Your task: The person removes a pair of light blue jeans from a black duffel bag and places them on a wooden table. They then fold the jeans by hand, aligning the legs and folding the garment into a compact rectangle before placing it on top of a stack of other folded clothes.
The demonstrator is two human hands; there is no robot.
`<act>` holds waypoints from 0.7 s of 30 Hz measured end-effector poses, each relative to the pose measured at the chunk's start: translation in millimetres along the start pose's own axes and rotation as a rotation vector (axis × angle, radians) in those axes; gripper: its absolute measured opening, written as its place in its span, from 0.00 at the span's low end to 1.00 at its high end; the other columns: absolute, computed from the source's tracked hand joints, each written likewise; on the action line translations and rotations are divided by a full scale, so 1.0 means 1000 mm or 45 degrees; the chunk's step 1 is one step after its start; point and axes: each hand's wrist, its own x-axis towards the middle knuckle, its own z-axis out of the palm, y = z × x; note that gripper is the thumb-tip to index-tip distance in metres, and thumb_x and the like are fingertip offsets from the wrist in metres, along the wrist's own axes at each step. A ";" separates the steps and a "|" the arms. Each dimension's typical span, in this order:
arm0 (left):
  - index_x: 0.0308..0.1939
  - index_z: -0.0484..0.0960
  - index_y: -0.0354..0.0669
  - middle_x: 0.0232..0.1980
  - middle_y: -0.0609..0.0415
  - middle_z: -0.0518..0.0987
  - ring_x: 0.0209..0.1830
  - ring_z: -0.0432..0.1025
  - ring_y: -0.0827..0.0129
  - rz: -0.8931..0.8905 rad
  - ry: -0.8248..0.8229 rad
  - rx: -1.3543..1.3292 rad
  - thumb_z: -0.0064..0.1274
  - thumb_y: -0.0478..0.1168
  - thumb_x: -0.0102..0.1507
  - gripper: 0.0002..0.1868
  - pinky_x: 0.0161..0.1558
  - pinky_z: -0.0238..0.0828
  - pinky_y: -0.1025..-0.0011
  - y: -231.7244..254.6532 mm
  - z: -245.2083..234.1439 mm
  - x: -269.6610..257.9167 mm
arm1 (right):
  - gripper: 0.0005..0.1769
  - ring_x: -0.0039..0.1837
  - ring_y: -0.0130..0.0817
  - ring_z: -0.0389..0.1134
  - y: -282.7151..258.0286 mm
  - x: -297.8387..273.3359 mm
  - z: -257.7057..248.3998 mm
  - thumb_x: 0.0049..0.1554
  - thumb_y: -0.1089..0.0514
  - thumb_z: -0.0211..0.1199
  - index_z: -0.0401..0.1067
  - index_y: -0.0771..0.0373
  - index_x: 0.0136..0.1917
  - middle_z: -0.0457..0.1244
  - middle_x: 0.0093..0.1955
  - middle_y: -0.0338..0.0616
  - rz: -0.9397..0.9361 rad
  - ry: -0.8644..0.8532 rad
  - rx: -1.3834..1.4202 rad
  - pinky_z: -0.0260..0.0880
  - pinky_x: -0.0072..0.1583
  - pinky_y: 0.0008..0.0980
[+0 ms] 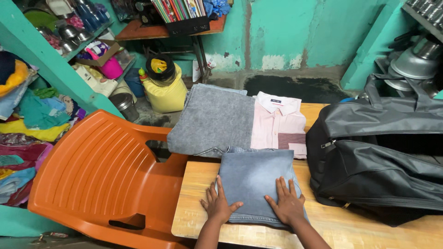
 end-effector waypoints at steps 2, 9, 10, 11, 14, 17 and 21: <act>0.78 0.14 0.65 0.86 0.51 0.34 0.85 0.29 0.52 -0.005 0.005 -0.006 0.63 0.72 0.53 0.75 0.77 0.26 0.34 0.001 0.000 -0.001 | 0.49 0.87 0.37 0.33 0.005 0.005 -0.008 0.60 0.22 0.43 0.38 0.46 0.84 0.35 0.87 0.28 -0.002 -0.069 0.078 0.49 0.74 0.59; 0.81 0.18 0.69 0.83 0.47 0.49 0.83 0.44 0.56 -0.070 0.076 -0.028 0.62 0.71 0.51 0.74 0.79 0.38 0.41 0.003 0.006 -0.004 | 0.41 0.84 0.36 0.39 0.017 0.007 0.016 0.65 0.32 0.39 0.41 0.51 0.83 0.36 0.87 0.33 -0.151 0.206 -0.148 0.52 0.72 0.57; 0.81 0.19 0.67 0.82 0.47 0.50 0.83 0.46 0.56 -0.085 0.076 -0.045 0.62 0.71 0.51 0.74 0.77 0.43 0.44 0.002 0.008 -0.004 | 0.40 0.84 0.38 0.38 0.020 0.007 0.022 0.65 0.33 0.38 0.40 0.53 0.83 0.35 0.86 0.34 -0.177 0.291 -0.171 0.51 0.71 0.58; 0.81 0.21 0.65 0.82 0.47 0.50 0.82 0.48 0.56 -0.100 0.075 -0.062 0.63 0.71 0.50 0.74 0.76 0.48 0.47 0.000 0.009 -0.004 | 0.40 0.84 0.39 0.37 0.023 0.007 0.025 0.64 0.33 0.38 0.41 0.53 0.82 0.35 0.86 0.34 -0.197 0.295 -0.149 0.50 0.71 0.58; 0.81 0.23 0.55 0.81 0.42 0.50 0.82 0.47 0.52 -0.110 0.083 -0.149 0.64 0.73 0.50 0.76 0.75 0.54 0.52 -0.006 0.014 0.001 | 0.40 0.85 0.42 0.34 0.030 0.013 0.032 0.63 0.33 0.40 0.41 0.53 0.81 0.34 0.86 0.36 -0.252 0.335 -0.042 0.48 0.72 0.60; 0.81 0.28 0.47 0.80 0.38 0.49 0.81 0.47 0.48 -0.194 0.134 -0.253 0.64 0.76 0.50 0.76 0.74 0.56 0.54 -0.008 0.026 0.000 | 0.44 0.84 0.47 0.34 0.042 0.019 0.046 0.60 0.32 0.48 0.44 0.54 0.80 0.35 0.84 0.45 -0.247 0.456 0.203 0.49 0.72 0.60; 0.80 0.42 0.42 0.76 0.41 0.61 0.77 0.57 0.50 -0.329 0.250 -0.387 0.65 0.75 0.48 0.72 0.73 0.60 0.55 -0.007 0.033 -0.011 | 0.50 0.75 0.58 0.54 0.063 0.045 0.073 0.57 0.35 0.58 0.47 0.65 0.81 0.52 0.76 0.65 0.092 0.595 0.940 0.59 0.70 0.53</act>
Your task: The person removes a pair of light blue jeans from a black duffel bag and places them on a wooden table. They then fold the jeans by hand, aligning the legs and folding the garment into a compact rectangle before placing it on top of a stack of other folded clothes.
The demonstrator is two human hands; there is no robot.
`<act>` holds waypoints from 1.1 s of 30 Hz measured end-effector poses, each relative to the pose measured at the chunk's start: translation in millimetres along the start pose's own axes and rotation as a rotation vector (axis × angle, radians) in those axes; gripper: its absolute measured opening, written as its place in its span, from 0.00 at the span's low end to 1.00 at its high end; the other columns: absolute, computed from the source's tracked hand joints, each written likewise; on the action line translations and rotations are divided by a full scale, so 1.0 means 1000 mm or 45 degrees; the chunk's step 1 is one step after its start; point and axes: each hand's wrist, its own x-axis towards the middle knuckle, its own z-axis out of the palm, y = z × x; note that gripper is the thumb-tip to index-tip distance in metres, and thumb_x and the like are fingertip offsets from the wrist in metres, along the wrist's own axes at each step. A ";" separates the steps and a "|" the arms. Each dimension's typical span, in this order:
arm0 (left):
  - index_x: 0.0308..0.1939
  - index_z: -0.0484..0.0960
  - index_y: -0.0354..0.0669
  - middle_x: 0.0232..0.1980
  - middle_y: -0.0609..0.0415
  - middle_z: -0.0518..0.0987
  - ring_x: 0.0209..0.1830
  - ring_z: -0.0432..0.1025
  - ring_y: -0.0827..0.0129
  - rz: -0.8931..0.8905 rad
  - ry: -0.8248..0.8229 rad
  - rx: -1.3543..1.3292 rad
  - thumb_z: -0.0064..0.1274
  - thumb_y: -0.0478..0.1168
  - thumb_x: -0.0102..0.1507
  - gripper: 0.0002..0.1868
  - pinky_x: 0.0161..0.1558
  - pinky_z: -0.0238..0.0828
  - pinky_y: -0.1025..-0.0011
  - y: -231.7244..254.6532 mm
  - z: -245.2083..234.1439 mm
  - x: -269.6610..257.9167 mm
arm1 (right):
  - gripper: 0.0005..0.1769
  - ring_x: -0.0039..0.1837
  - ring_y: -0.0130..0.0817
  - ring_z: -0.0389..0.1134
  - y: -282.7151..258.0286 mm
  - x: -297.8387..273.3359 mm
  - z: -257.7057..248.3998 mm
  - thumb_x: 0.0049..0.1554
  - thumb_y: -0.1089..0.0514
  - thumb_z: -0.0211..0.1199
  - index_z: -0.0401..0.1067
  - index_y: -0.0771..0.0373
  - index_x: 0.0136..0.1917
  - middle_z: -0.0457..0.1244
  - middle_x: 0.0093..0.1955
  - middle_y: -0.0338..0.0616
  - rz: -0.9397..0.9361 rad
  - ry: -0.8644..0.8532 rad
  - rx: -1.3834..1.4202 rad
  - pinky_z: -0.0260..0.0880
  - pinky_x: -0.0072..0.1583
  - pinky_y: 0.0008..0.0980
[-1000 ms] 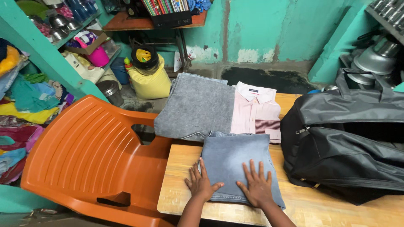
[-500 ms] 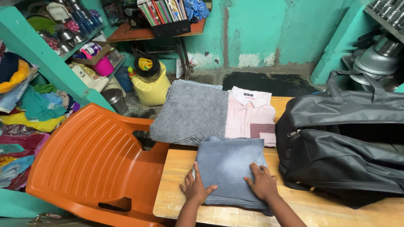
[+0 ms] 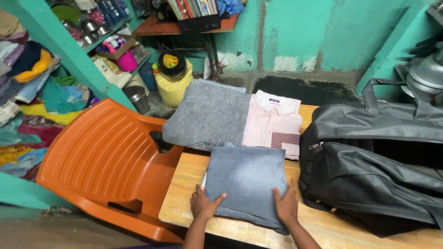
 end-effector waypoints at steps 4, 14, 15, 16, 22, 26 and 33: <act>0.65 0.69 0.27 0.59 0.37 0.79 0.60 0.74 0.50 0.014 0.012 -0.357 0.71 0.62 0.48 0.54 0.63 0.71 0.59 -0.018 -0.001 0.006 | 0.44 0.65 0.54 0.67 0.026 0.024 -0.019 0.56 0.40 0.66 0.59 0.67 0.75 0.63 0.66 0.64 0.393 -0.176 0.385 0.64 0.66 0.43; 0.54 0.84 0.33 0.52 0.44 0.86 0.56 0.78 0.58 -0.065 -0.503 -1.111 0.65 0.44 0.51 0.29 0.61 0.67 0.65 -0.048 0.019 -0.025 | 0.33 0.53 0.45 0.72 0.012 0.030 -0.076 0.54 0.50 0.66 0.68 0.75 0.65 0.69 0.55 0.60 0.736 -0.909 1.106 0.73 0.55 0.42; 0.54 0.84 0.36 0.52 0.46 0.86 0.56 0.77 0.61 -0.046 -0.503 -1.085 0.64 0.44 0.51 0.28 0.61 0.66 0.66 -0.046 0.014 -0.030 | 0.32 0.53 0.45 0.72 0.010 0.027 -0.078 0.53 0.53 0.66 0.68 0.74 0.66 0.69 0.55 0.60 0.743 -0.922 1.174 0.74 0.55 0.42; 0.54 0.84 0.35 0.52 0.46 0.86 0.56 0.77 0.61 -0.022 -0.525 -1.102 0.64 0.44 0.52 0.28 0.61 0.66 0.67 -0.045 0.010 -0.036 | 0.32 0.54 0.45 0.72 0.006 0.026 -0.081 0.52 0.56 0.66 0.67 0.73 0.66 0.68 0.56 0.60 0.749 -0.934 1.242 0.74 0.55 0.43; 0.51 0.84 0.31 0.49 0.47 0.87 0.52 0.79 0.65 0.249 -0.699 -1.137 0.65 0.40 0.53 0.24 0.57 0.70 0.70 -0.036 -0.025 -0.060 | 0.35 0.54 0.44 0.72 0.000 0.014 -0.109 0.50 0.64 0.66 0.64 0.70 0.71 0.68 0.58 0.58 0.515 -0.833 1.332 0.74 0.55 0.41; 0.48 0.84 0.28 0.45 0.47 0.87 0.48 0.79 0.67 0.434 -0.726 -1.097 0.67 0.37 0.53 0.22 0.55 0.71 0.71 -0.011 -0.041 -0.064 | 0.36 0.54 0.46 0.73 -0.002 0.023 -0.129 0.50 0.64 0.63 0.63 0.68 0.72 0.68 0.58 0.60 0.472 -0.706 1.252 0.75 0.54 0.43; 0.48 0.85 0.23 0.46 0.42 0.86 0.47 0.78 0.63 0.715 -0.606 -1.288 0.67 0.44 0.56 0.25 0.58 0.68 0.67 0.017 -0.084 -0.050 | 0.33 0.55 0.42 0.70 -0.041 0.041 -0.150 0.56 0.58 0.61 0.64 0.69 0.73 0.68 0.58 0.55 0.343 -0.600 1.411 0.70 0.56 0.40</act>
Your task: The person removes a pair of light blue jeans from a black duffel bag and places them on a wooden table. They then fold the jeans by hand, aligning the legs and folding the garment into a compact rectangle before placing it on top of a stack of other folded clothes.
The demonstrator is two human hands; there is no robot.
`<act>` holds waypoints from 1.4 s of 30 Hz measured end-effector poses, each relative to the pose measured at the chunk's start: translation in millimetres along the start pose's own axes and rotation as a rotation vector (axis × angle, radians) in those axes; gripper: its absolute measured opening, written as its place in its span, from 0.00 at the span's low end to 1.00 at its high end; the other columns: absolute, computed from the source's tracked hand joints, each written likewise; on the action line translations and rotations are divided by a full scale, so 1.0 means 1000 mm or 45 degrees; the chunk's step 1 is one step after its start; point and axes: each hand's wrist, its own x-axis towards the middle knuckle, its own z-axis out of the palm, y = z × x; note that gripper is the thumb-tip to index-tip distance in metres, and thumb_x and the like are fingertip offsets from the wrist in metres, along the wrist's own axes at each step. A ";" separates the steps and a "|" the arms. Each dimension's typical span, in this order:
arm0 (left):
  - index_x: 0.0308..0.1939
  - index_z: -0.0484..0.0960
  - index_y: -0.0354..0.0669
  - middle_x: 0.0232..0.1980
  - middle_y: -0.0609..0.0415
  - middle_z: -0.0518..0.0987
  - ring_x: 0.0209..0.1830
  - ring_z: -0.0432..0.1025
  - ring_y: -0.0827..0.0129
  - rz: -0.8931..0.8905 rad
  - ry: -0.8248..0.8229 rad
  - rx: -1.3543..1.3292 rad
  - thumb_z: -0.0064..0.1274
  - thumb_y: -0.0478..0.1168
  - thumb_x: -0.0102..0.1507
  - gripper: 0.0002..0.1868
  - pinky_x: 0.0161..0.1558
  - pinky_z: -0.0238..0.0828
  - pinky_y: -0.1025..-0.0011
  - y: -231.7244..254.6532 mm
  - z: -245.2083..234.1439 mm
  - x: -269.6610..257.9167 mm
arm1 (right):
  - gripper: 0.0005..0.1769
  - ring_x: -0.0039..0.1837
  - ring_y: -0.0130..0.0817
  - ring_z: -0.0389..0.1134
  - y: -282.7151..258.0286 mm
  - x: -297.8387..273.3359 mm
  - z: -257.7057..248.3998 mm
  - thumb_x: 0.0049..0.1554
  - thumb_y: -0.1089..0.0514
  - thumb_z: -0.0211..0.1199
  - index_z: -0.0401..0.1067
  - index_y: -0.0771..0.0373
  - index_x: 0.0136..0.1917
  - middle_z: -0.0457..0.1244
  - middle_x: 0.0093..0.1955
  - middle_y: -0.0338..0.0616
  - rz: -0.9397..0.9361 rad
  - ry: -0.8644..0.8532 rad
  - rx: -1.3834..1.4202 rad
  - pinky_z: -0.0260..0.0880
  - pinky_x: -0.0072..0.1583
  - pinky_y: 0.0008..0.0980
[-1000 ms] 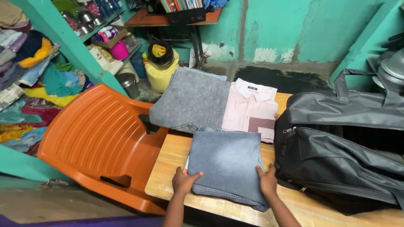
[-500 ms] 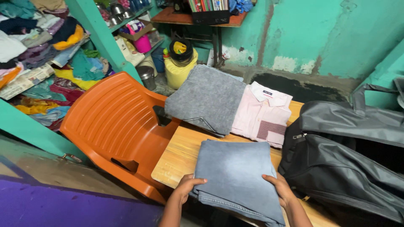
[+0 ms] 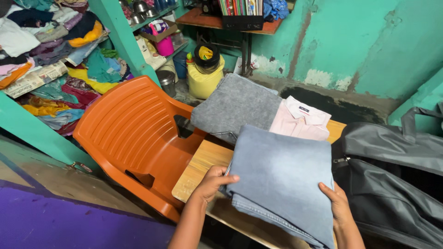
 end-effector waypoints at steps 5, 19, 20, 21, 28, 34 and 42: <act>0.60 0.78 0.37 0.59 0.49 0.81 0.60 0.72 0.56 0.235 0.158 -1.186 0.66 0.54 0.50 0.38 0.62 0.64 0.53 -0.024 0.011 0.017 | 0.31 0.59 0.41 0.68 0.011 0.012 0.043 0.58 0.58 0.61 0.64 0.68 0.73 0.66 0.61 0.50 -0.217 0.069 0.153 0.68 0.60 0.40; 0.75 0.62 0.51 0.73 0.55 0.67 0.74 0.59 0.54 0.398 -0.018 -0.956 0.72 0.55 0.47 0.56 0.72 0.55 0.51 0.034 -0.079 0.066 | 0.35 0.59 0.41 0.68 0.010 0.023 0.162 0.54 0.64 0.61 0.60 0.67 0.74 0.64 0.63 0.55 -0.339 0.125 0.140 0.70 0.59 0.42; 0.75 0.62 0.50 0.73 0.55 0.67 0.74 0.59 0.54 0.395 -0.017 -0.941 0.71 0.55 0.48 0.55 0.72 0.55 0.51 0.044 -0.089 0.075 | 0.36 0.61 0.42 0.68 0.005 0.024 0.172 0.53 0.65 0.61 0.59 0.67 0.74 0.63 0.64 0.55 -0.352 0.095 0.149 0.69 0.60 0.43; 0.76 0.62 0.50 0.74 0.54 0.67 0.74 0.59 0.54 0.393 -0.016 -0.926 0.70 0.56 0.50 0.54 0.72 0.54 0.51 0.054 -0.096 0.086 | 0.36 0.62 0.43 0.68 -0.002 0.026 0.181 0.53 0.65 0.61 0.59 0.67 0.74 0.63 0.65 0.55 -0.366 0.066 0.158 0.69 0.62 0.44; 0.81 0.53 0.53 0.79 0.55 0.59 0.78 0.54 0.55 0.494 0.059 -0.712 0.43 0.69 0.62 0.48 0.73 0.47 0.54 0.153 -0.135 0.170 | 0.39 0.73 0.44 0.61 -0.008 0.083 0.279 0.57 0.66 0.59 0.54 0.59 0.79 0.60 0.73 0.45 -0.731 0.136 0.496 0.63 0.71 0.50; 0.79 0.52 0.40 0.79 0.49 0.59 0.78 0.54 0.64 -0.079 0.234 -0.147 0.57 0.48 0.64 0.45 0.74 0.46 0.61 0.017 -0.135 0.154 | 0.32 0.66 0.37 0.61 0.085 0.137 0.291 0.62 0.57 0.56 0.52 0.48 0.77 0.59 0.66 0.33 -0.153 0.217 0.391 0.65 0.64 0.50; 0.64 0.71 0.33 0.58 0.48 0.80 0.56 0.74 0.67 0.048 0.260 -0.284 0.62 0.33 0.59 0.29 0.59 0.71 0.69 -0.051 -0.142 0.173 | 0.14 0.62 0.46 0.68 0.117 0.154 0.185 0.65 0.52 0.57 0.61 0.62 0.56 0.63 0.53 0.46 0.033 0.020 0.394 0.69 0.64 0.51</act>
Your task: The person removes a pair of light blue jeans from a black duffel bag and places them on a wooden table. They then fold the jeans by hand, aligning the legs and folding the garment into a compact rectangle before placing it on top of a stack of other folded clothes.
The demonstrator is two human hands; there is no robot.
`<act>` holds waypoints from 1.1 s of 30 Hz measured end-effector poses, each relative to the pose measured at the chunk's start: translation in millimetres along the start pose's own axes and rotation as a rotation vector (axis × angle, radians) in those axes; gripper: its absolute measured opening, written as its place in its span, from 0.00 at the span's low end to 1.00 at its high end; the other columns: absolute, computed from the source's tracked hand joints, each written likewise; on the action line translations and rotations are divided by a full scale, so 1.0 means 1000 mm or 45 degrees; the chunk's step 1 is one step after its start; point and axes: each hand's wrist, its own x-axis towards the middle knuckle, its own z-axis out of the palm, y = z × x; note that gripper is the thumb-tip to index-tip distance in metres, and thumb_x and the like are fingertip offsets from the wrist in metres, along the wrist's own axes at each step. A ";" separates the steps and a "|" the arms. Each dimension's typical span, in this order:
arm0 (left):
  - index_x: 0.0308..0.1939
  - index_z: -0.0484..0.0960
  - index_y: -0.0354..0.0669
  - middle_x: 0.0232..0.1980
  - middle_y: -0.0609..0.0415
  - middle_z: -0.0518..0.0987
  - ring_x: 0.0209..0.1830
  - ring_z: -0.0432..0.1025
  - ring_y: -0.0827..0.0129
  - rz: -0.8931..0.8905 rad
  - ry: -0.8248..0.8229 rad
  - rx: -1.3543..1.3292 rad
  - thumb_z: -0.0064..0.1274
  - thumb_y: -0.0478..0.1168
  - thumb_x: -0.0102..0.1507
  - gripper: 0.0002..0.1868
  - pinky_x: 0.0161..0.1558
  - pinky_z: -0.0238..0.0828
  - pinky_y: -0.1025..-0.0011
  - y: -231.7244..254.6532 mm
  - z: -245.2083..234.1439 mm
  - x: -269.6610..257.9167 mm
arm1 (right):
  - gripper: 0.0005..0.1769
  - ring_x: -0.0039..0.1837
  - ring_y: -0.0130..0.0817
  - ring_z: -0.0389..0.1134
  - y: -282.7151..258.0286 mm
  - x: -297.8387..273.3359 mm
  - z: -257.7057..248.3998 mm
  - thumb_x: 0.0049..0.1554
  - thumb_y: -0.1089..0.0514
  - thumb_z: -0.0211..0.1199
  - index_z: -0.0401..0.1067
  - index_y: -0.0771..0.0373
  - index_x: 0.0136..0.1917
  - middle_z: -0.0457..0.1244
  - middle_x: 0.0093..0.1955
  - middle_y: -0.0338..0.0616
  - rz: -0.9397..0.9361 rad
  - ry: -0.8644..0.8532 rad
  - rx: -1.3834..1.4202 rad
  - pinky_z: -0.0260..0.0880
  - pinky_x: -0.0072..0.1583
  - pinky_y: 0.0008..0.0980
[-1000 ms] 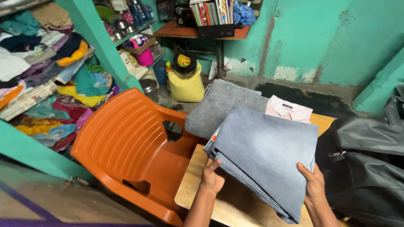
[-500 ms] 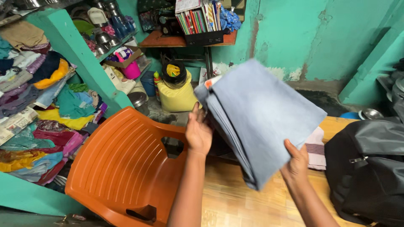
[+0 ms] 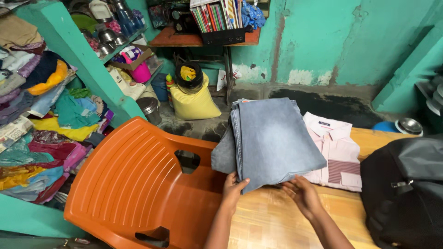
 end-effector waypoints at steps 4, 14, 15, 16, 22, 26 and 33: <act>0.61 0.75 0.30 0.55 0.47 0.82 0.53 0.76 0.65 -0.070 0.056 0.066 0.62 0.37 0.60 0.27 0.56 0.71 0.68 0.007 0.005 -0.013 | 0.19 0.62 0.46 0.67 -0.056 0.013 -0.041 0.63 0.47 0.51 0.65 0.59 0.62 0.66 0.57 0.47 -0.087 0.193 0.054 0.66 0.65 0.47; 0.64 0.73 0.39 0.60 0.47 0.77 0.58 0.72 0.56 -0.306 0.383 -0.557 0.66 0.43 0.60 0.31 0.61 0.70 0.60 -0.035 0.030 -0.031 | 0.41 0.61 0.45 0.68 -0.132 0.041 0.017 0.57 0.42 0.63 0.59 0.70 0.73 0.65 0.63 0.58 -0.044 0.152 -0.954 0.67 0.60 0.42; 0.64 0.71 0.42 0.61 0.48 0.76 0.59 0.72 0.55 -0.279 0.376 -0.575 0.66 0.43 0.59 0.32 0.61 0.69 0.59 -0.044 0.031 -0.029 | 0.44 0.60 0.48 0.70 -0.131 0.040 0.022 0.56 0.43 0.66 0.58 0.73 0.74 0.66 0.63 0.63 -0.030 0.131 -1.074 0.69 0.59 0.42; 0.65 0.69 0.44 0.62 0.48 0.76 0.60 0.72 0.54 -0.250 0.368 -0.593 0.66 0.42 0.58 0.34 0.61 0.69 0.59 -0.050 0.032 -0.025 | 0.46 0.60 0.49 0.70 -0.130 0.039 0.025 0.55 0.44 0.67 0.54 0.73 0.75 0.65 0.63 0.65 -0.008 0.157 -1.106 0.70 0.59 0.43; 0.67 0.66 0.49 0.63 0.49 0.75 0.60 0.71 0.53 -0.061 0.398 -0.738 0.63 0.38 0.57 0.36 0.59 0.68 0.53 -0.015 0.033 -0.023 | 0.51 0.60 0.52 0.72 -0.129 0.038 0.020 0.48 0.55 0.72 0.48 0.74 0.75 0.63 0.63 0.72 0.060 0.106 -1.012 0.74 0.59 0.38; 0.67 0.65 0.49 0.63 0.46 0.74 0.59 0.71 0.53 0.091 0.433 -0.720 0.60 0.32 0.58 0.35 0.57 0.69 0.48 0.029 0.033 -0.027 | 0.48 0.58 0.51 0.73 -0.118 0.032 0.017 0.48 0.55 0.71 0.53 0.78 0.74 0.65 0.62 0.71 0.267 0.007 -0.883 0.77 0.53 0.40; 0.62 0.70 0.55 0.61 0.54 0.75 0.57 0.72 0.61 0.121 0.506 -0.529 0.60 0.23 0.53 0.37 0.54 0.71 0.53 0.053 0.048 -0.033 | 0.48 0.56 0.53 0.73 -0.128 0.031 0.053 0.49 0.56 0.72 0.50 0.74 0.73 0.63 0.62 0.72 0.176 0.066 -0.869 0.78 0.52 0.44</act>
